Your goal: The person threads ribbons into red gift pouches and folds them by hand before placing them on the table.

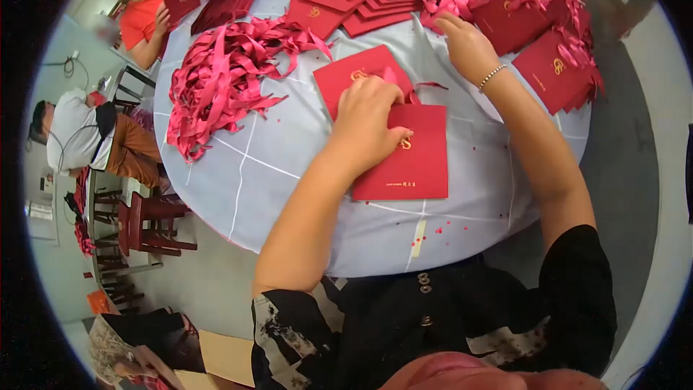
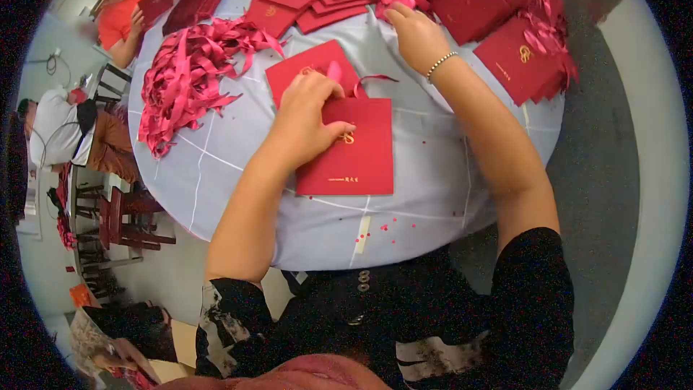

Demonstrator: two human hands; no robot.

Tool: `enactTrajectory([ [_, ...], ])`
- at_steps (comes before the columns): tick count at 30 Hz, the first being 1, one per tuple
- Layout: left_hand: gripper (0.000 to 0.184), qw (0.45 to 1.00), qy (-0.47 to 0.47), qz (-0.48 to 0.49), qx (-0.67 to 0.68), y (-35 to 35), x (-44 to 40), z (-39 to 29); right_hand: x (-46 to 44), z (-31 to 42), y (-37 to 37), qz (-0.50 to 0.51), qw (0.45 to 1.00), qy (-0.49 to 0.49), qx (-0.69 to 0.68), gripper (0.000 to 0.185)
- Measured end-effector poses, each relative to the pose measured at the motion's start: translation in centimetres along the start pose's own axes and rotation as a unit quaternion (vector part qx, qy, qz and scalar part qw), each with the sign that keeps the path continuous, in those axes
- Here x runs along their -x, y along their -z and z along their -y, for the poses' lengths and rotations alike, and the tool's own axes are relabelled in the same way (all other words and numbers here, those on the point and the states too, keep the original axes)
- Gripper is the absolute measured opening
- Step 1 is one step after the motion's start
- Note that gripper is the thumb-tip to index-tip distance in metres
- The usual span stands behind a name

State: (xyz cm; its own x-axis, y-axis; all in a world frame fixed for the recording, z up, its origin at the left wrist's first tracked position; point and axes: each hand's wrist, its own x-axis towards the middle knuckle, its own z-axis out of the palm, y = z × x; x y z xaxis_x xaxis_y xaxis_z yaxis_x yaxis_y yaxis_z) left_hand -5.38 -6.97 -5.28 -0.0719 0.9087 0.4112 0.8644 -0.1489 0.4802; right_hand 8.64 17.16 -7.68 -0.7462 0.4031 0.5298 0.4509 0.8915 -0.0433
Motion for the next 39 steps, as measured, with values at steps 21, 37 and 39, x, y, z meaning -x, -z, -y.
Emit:
enactTrajectory([
  [21, 0.05, 0.989, 0.12, 0.026, -0.085, -0.3, 0.5, 0.1, 9.7, 2.4, 10.8, 0.129, 0.98, -0.133, -0.077, 0.026],
  [37, 0.043, 0.995, 0.095, -0.011, -0.03, -0.7, 0.3, 0.4, 3.9, 7.5, 8.6, 0.14, 0.932, -0.065, -0.329, 0.005],
  [39, 0.04, 0.994, 0.082, -0.067, -0.014, -1.6, 0.3, 0.6, 3.1, 11.4, 9.2, 0.181, 0.92, 0.008, -0.349, 0.006],
])
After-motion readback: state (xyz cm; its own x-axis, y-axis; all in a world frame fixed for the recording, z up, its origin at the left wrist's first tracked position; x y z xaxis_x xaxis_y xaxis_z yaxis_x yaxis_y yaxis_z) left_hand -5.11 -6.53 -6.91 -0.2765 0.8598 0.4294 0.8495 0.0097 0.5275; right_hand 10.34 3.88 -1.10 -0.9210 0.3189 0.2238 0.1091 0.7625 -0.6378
